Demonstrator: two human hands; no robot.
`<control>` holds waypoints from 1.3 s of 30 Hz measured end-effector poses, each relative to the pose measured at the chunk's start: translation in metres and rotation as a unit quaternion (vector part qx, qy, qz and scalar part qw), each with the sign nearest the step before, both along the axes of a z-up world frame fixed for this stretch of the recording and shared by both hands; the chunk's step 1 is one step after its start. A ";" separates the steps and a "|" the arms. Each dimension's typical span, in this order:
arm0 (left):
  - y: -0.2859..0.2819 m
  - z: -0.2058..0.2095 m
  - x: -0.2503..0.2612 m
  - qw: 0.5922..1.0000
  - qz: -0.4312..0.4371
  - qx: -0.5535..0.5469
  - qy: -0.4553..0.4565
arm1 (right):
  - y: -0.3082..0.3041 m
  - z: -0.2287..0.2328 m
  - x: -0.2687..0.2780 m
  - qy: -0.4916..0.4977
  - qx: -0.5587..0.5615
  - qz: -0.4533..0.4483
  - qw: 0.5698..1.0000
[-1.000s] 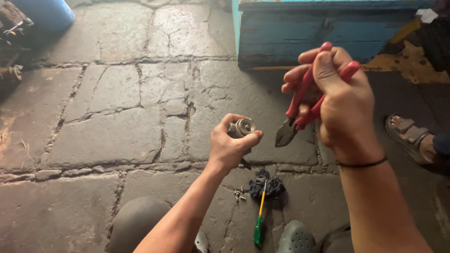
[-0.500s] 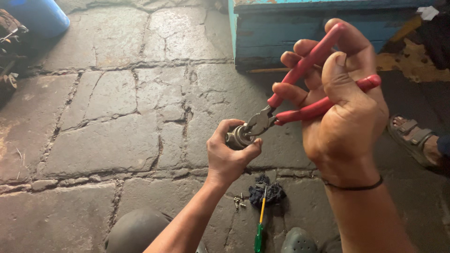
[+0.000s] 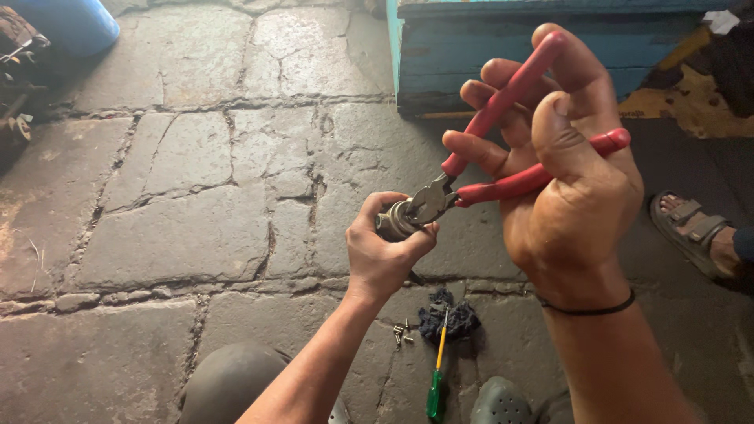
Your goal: The person uses a screwdriver to loosen and remove screws from a small mechanical component. They then use pliers to remove a retaining clip and separate the component into two halves. Finally, the person wipes the interior of the red half with a dark cloth.
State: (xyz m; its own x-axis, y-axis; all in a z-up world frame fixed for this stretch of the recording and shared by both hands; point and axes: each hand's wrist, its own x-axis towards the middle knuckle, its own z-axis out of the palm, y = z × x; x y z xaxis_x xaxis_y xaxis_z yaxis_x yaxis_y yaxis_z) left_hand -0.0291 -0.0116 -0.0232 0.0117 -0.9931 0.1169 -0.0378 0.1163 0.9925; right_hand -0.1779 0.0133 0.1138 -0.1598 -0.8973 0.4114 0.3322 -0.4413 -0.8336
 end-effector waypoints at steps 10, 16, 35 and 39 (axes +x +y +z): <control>0.002 -0.006 -0.005 0.999 -0.009 0.005 -0.047 | -0.002 -0.002 0.001 0.010 -0.014 -0.043 0.999; 0.005 -0.003 -0.006 0.999 -0.044 -0.002 0.018 | -0.007 -0.001 0.008 0.016 -0.033 -0.059 0.998; 0.004 -0.009 -0.002 0.981 -0.138 0.124 0.061 | -0.015 -0.002 -0.007 -0.006 -0.047 0.155 0.987; 0.004 -0.010 0.005 0.969 -0.199 0.120 0.088 | -0.018 0.003 -0.025 0.029 -0.061 0.223 0.973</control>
State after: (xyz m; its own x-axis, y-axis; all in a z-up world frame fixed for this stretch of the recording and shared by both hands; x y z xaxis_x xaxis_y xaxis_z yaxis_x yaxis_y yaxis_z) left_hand -0.0244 -0.0075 -0.0337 -0.3779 -0.9218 -0.0861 0.1358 -0.1472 0.9797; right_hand -0.2028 -0.0045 0.1164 0.2597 -0.8167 0.5154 0.4677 -0.3606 -0.8070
